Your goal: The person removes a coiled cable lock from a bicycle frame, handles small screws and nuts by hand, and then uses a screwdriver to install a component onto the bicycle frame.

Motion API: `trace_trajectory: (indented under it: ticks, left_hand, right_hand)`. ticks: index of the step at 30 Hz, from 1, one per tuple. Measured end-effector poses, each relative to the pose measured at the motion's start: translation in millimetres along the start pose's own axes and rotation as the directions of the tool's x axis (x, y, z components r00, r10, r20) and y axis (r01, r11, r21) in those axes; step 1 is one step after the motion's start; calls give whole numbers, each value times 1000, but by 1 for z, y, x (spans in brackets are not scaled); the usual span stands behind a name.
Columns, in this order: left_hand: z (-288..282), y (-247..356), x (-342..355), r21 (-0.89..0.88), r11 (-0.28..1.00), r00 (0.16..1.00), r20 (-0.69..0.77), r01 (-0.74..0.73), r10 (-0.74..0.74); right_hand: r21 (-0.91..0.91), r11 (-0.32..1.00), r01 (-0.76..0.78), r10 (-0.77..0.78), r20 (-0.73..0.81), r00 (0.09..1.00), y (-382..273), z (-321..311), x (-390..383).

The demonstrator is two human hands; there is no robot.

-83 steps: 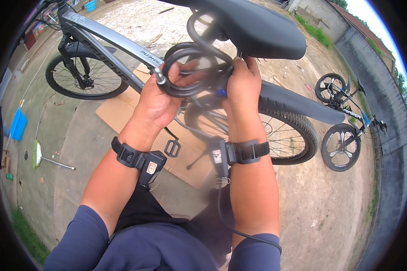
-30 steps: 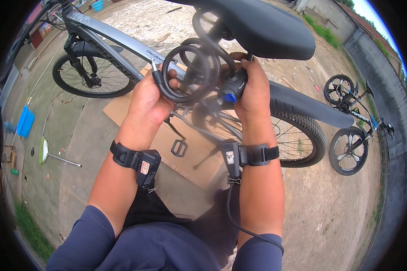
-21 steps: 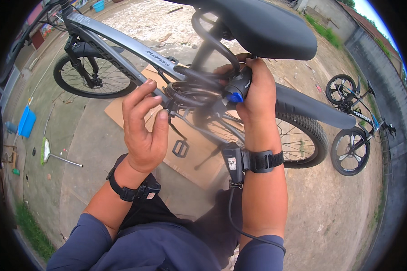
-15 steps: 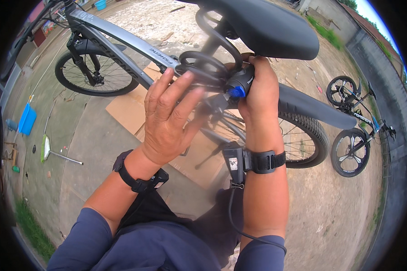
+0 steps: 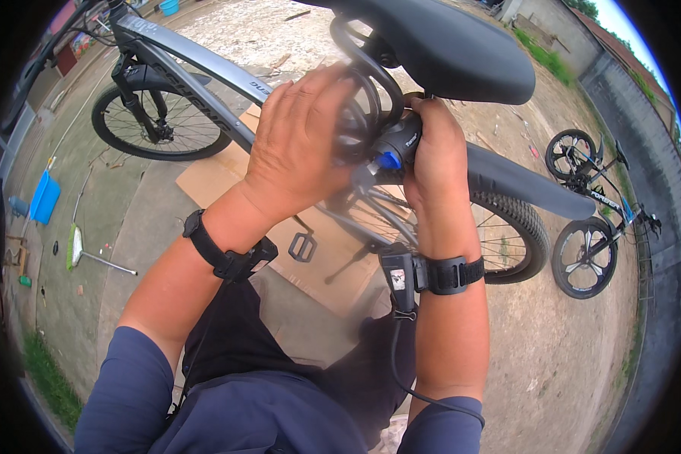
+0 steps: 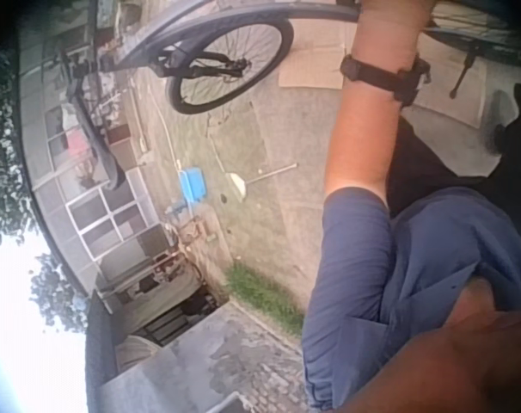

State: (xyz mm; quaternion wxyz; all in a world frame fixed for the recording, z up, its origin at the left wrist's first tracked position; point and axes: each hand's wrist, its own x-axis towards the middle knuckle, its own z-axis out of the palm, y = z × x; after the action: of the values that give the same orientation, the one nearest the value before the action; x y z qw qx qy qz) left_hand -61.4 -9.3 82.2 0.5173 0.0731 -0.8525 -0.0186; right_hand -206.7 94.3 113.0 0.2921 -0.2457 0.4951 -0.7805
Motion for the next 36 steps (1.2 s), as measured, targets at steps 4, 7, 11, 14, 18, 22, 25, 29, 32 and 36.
trace_trajectory:
  ticks: [4,7,11,14,18,22,25,29,32,36]
  left_hand:
    - [-11,-8,3,-165,966,977,112,197,-180]
    - [-20,-11,-1,-290,838,879,273,462,-390]
    - [-18,-19,-8,-308,817,866,290,488,-408]
    - [-15,-19,-9,-168,958,964,172,231,-203]
    - [-12,-9,-3,-48,998,996,75,51,-47]
    - [-7,-5,3,48,999,994,105,-23,17]
    - [-2,-13,2,132,987,993,89,-88,76]
    - [-8,-11,-1,-92,989,970,226,113,-90]
    - [-18,-8,-12,-229,932,935,286,281,-212]
    - [-37,-5,-14,-380,726,789,494,573,-365]
  right_hand:
    - [-62,997,-45,50,72,996,-7,-1,-5]
    - [-61,995,-73,78,85,993,-10,-2,-6]
    - [-42,994,-102,106,103,989,-11,-2,-4]
    - [-119,989,-87,97,81,992,-12,-3,-3]
    - [-136,985,-104,107,9,994,-17,2,-8]
    - [-137,984,-114,113,-12,993,-18,3,-9]
    - [-116,984,-133,133,-12,991,-18,8,-8]
    - [-60,989,-132,135,49,990,-17,-1,-5]
    - [-35,997,-73,76,102,992,-11,-8,3]
    - [15,999,-34,31,150,988,-11,-9,0]
